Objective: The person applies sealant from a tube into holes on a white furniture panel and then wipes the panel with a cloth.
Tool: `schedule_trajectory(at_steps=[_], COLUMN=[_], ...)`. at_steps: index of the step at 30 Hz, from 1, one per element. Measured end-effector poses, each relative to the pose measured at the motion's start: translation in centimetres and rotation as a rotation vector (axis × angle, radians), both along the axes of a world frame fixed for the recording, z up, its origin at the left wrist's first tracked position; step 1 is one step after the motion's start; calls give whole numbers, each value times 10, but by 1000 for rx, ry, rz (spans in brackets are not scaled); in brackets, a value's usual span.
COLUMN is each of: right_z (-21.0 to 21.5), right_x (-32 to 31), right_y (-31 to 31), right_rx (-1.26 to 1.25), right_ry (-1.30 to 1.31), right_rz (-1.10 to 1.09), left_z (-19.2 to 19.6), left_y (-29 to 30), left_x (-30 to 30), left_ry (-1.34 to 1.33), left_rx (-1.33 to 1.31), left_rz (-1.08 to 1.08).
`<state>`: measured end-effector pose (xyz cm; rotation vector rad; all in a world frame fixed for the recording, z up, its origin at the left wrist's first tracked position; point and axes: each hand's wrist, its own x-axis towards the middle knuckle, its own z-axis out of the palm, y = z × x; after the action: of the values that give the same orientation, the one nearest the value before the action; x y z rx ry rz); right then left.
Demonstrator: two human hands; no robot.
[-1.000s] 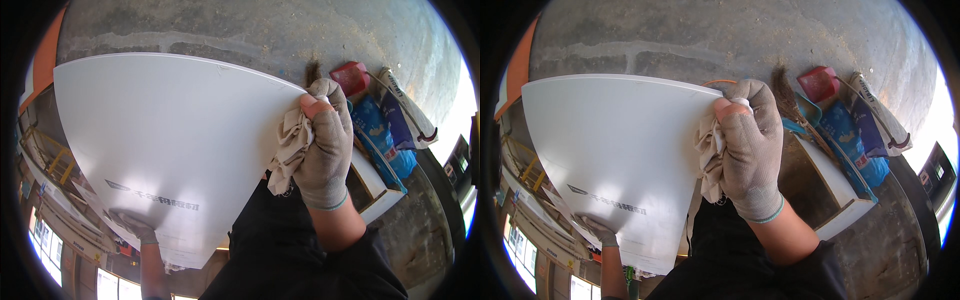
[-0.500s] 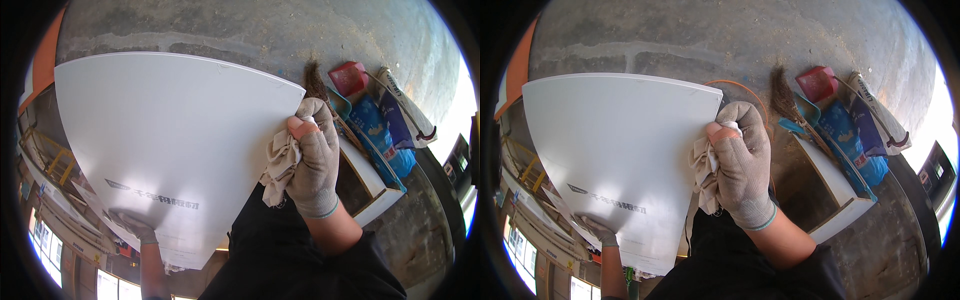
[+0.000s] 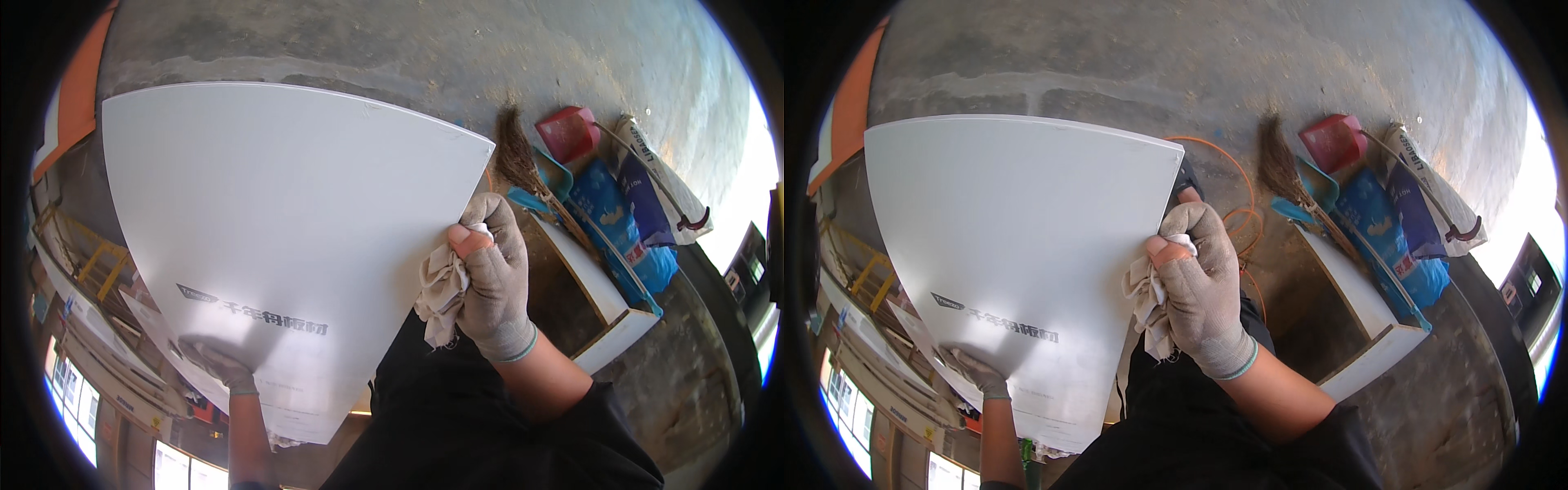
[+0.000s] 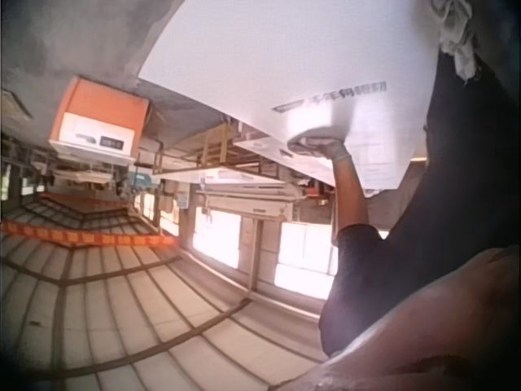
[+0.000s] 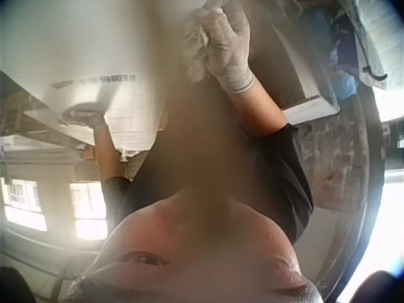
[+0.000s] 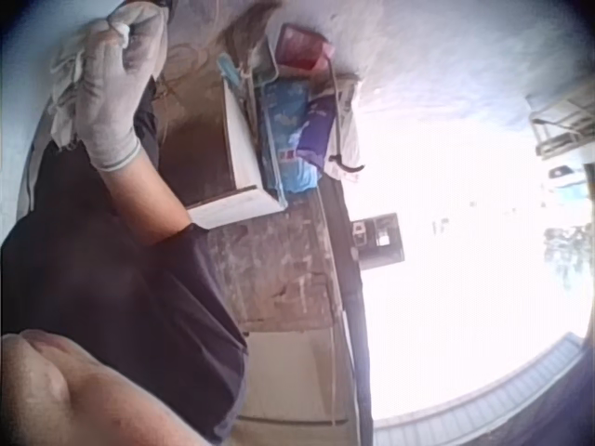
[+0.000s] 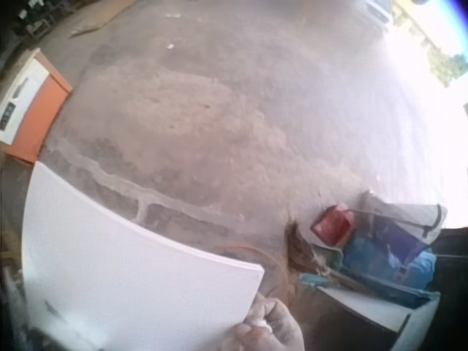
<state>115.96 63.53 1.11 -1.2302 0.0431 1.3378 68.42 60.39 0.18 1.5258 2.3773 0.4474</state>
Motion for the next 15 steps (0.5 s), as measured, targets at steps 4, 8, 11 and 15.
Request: schedule_trajectory(at_steps=[4,8,11,15], right_z=[-6,-3,2,5], right_x=[30,27,-7,-42], right_y=[23,20,-15,-61], right_rx=[8,-17,-85,-85], right_ry=[-25,17,62,16], right_rz=[1,9,-7,205], left_z=[2,4,6,6], left_y=[0,1,4,6], left_x=[-2,6,13,15], left_ry=[140,137,70,56], left_rx=[-30,-32,-20,-16], left_rz=[-35,-36,26,47])
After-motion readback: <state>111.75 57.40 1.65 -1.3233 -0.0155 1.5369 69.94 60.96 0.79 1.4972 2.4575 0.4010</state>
